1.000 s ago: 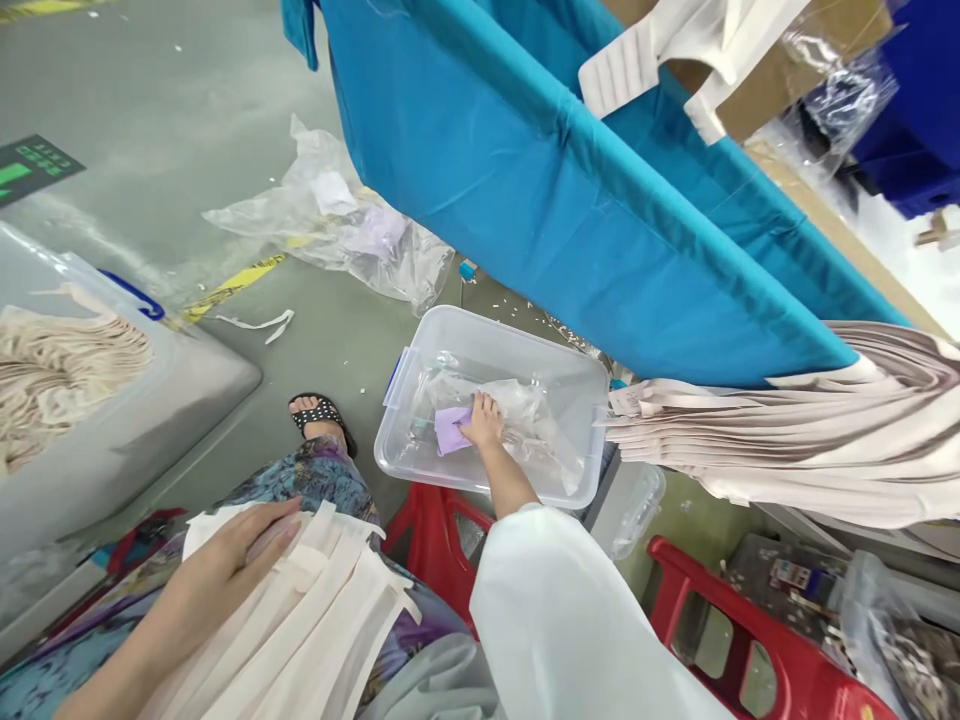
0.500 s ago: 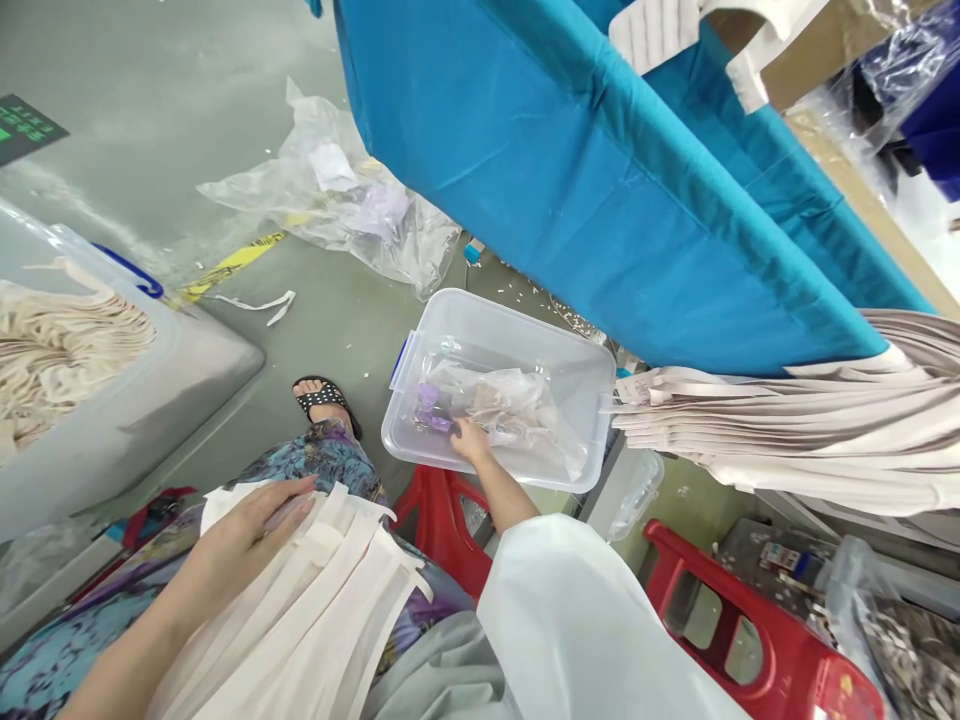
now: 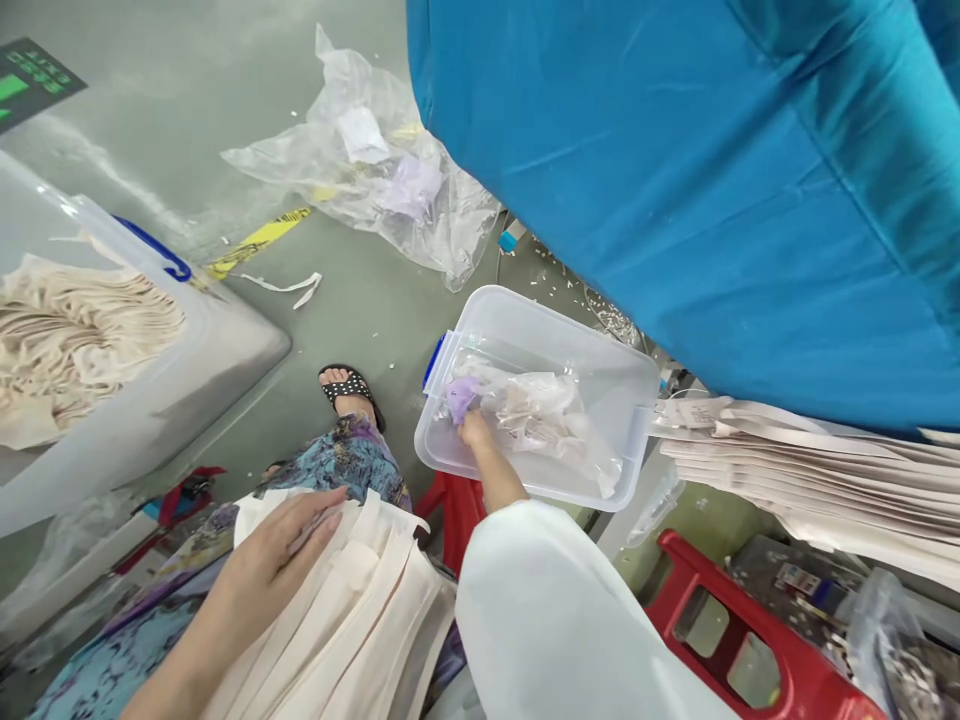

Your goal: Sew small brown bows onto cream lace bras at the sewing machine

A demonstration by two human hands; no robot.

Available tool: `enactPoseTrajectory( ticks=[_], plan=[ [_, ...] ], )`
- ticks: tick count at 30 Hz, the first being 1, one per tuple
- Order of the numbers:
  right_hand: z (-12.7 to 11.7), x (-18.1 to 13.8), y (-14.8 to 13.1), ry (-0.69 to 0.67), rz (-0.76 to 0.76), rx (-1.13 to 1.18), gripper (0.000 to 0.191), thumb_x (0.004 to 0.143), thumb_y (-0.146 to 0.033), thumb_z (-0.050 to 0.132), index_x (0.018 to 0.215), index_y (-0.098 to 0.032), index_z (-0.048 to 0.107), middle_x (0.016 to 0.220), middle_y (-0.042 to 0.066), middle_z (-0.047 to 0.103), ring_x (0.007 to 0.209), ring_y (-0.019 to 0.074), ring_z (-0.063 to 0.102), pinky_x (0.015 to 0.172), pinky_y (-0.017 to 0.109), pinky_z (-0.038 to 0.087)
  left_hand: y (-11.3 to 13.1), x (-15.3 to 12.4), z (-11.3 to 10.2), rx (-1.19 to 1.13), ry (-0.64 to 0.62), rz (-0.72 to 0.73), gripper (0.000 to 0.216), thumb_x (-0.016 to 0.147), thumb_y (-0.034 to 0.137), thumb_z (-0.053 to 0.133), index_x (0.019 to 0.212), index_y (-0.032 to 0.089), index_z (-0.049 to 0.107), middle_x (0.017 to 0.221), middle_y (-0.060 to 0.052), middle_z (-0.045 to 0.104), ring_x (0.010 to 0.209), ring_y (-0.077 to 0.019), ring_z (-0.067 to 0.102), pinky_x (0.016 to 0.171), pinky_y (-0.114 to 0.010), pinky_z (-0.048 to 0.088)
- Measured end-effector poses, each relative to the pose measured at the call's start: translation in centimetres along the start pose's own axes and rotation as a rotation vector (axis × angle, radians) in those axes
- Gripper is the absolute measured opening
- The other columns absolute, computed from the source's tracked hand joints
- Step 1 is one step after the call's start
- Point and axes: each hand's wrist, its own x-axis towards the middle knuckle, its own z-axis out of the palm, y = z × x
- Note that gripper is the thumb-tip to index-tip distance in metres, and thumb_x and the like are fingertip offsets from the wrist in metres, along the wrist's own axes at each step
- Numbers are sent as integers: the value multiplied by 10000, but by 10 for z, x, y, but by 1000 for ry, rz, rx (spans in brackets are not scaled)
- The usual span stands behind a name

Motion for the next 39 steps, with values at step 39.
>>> enactPoseTrajectory(
  ticks=[39],
  plan=[
    [-104, -313, -80, 386, -1003, 107, 221, 931, -198, 496, 1074, -201, 664, 1043, 51, 726, 784, 145, 671, 715, 255, 533, 76, -7, -25, -1414, 425, -221, 246, 897, 306, 588, 1062, 140, 662, 964, -60, 728, 834, -187, 692, 776, -350, 578]
  ],
)
